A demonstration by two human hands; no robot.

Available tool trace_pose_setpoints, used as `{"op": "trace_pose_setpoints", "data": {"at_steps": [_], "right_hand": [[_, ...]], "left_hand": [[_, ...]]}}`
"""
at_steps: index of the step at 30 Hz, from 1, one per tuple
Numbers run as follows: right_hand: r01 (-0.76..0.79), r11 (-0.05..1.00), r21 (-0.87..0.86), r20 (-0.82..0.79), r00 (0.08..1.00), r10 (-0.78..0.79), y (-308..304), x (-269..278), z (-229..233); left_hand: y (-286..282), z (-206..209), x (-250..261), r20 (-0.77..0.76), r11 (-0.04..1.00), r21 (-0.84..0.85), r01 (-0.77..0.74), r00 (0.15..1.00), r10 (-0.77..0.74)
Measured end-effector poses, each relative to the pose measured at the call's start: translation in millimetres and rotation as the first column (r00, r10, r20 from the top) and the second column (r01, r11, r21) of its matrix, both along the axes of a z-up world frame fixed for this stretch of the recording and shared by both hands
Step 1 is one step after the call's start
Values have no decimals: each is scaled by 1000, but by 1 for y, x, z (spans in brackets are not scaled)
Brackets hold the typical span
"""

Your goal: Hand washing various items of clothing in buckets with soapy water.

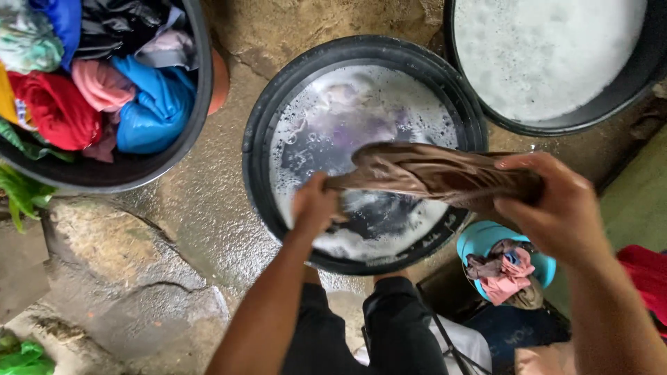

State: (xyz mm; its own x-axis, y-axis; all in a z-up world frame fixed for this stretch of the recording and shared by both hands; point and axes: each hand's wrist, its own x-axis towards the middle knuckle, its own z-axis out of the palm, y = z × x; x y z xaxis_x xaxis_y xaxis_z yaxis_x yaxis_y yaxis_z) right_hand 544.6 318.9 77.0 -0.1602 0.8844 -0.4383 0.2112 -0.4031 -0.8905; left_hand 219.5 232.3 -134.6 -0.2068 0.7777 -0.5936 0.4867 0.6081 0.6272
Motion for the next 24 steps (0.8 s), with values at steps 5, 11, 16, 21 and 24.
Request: {"op": "trace_pose_setpoints", "data": {"at_steps": [5,11,16,21,24], "right_hand": [[-73,985,154,658,751,-47,-1,1,-182],[-403,855,-327,621,590,516,-26,-103,-300],[-124,959,-257,264,945,193,-36,-111,-174],[16,921,-390,-507,831,-229,-44,-67,-57],[52,952,-300,-368,915,-166,-54,-22,-49]], "left_hand": [[43,7,-21,-494,960,-216,179,828,-265],[26,-45,72,-57,948,-86,308,948,-313],[16,-28,61,-99,925,-352,145,977,-191],[-43,-70,55,-61,998,-64,-4,998,0],[-58,-73,36,-49,976,157,-150,986,159]]}}
